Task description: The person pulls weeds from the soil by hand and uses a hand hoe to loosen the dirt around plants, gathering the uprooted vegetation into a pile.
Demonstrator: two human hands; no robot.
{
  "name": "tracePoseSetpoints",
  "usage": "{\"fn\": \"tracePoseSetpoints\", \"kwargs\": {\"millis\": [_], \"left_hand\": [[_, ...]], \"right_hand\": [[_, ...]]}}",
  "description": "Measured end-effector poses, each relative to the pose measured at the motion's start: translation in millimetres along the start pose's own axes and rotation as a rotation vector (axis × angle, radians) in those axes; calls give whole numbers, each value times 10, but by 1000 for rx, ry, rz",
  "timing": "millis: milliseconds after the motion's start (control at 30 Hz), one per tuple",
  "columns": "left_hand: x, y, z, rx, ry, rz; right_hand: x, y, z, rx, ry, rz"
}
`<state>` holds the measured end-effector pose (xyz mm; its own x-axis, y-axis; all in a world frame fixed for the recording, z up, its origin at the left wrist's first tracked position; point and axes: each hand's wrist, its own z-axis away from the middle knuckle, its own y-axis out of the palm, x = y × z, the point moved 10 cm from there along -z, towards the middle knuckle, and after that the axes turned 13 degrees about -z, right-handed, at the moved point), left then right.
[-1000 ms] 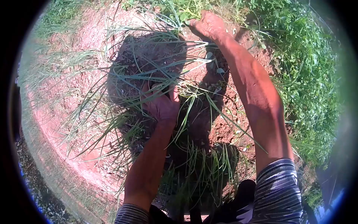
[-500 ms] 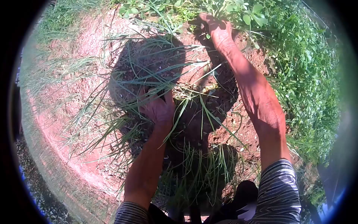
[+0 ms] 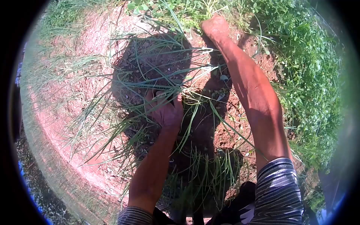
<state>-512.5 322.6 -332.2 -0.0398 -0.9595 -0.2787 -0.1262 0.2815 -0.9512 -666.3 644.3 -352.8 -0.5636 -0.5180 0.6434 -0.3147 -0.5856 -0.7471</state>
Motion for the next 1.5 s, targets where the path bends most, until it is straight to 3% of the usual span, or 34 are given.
{"fn": "tracePoseSetpoints", "kwargs": {"millis": [33, 133, 233, 300, 433, 500, 600, 667, 733, 833, 933, 1000, 1067, 1100, 1133, 1233, 1300, 1367, 1400, 1500], "left_hand": [[-6, -16, -2, -2, 2, 1], [-26, -75, -34, -31, 5, -6], [-28, -59, -13, -31, -3, -12], [-17, -16, -29, 28, 1, 3], [-21, -42, -13, 3, 3, -9], [-5, 1, 2, 5, -10, -36], [-13, -19, -1, 2, -2, -15], [-25, -37, 3, 12, -1, 2], [-10, -40, -6, 13, -4, 1], [-19, -2, -4, 9, 4, -1], [-20, -25, -35, -18, 23, 19], [-10, -35, -22, -37, 10, 39], [-23, -45, -8, -8, 10, -23], [-19, -59, -12, -12, 0, -9], [-20, -70, -21, -17, -12, 11], [-21, -52, 2, -20, 12, -6], [-16, -66, -35, -14, -4, 17], [-14, -72, -42, -2, -21, 27], [1, -64, -38, 6, -28, 29], [-7, -40, -33, -7, -10, 22]], "right_hand": [[107, 16, 21, 10, -136, 48], [113, 90, -24, 133, -145, -4], [275, 234, -45, 301, -339, 155], [-24, 415, -454, 223, -382, 165], [55, 449, -457, 135, -569, 268], [123, 201, -228, 90, -521, -15], [-121, 38, 227, 95, -184, -614], [-183, -129, 344, 5, -168, -337], [131, -136, 340, -23, -394, 307], [386, 200, 245, 169, -434, 424], [679, 221, 277, 5, -406, 286], [809, 382, 348, 77, -583, 239], [932, 340, 387, -74, -744, 240], [821, 366, 244, 27, -626, 215], [856, 301, 253, -40, -668, 91], [545, 353, 187, 80, -404, 8], [265, 414, -75, 160, -294, -452], [354, 206, -82, 77, -400, -402], [557, 99, 73, 86, -323, -21], [807, 593, 122, 246, -495, 320]]}}
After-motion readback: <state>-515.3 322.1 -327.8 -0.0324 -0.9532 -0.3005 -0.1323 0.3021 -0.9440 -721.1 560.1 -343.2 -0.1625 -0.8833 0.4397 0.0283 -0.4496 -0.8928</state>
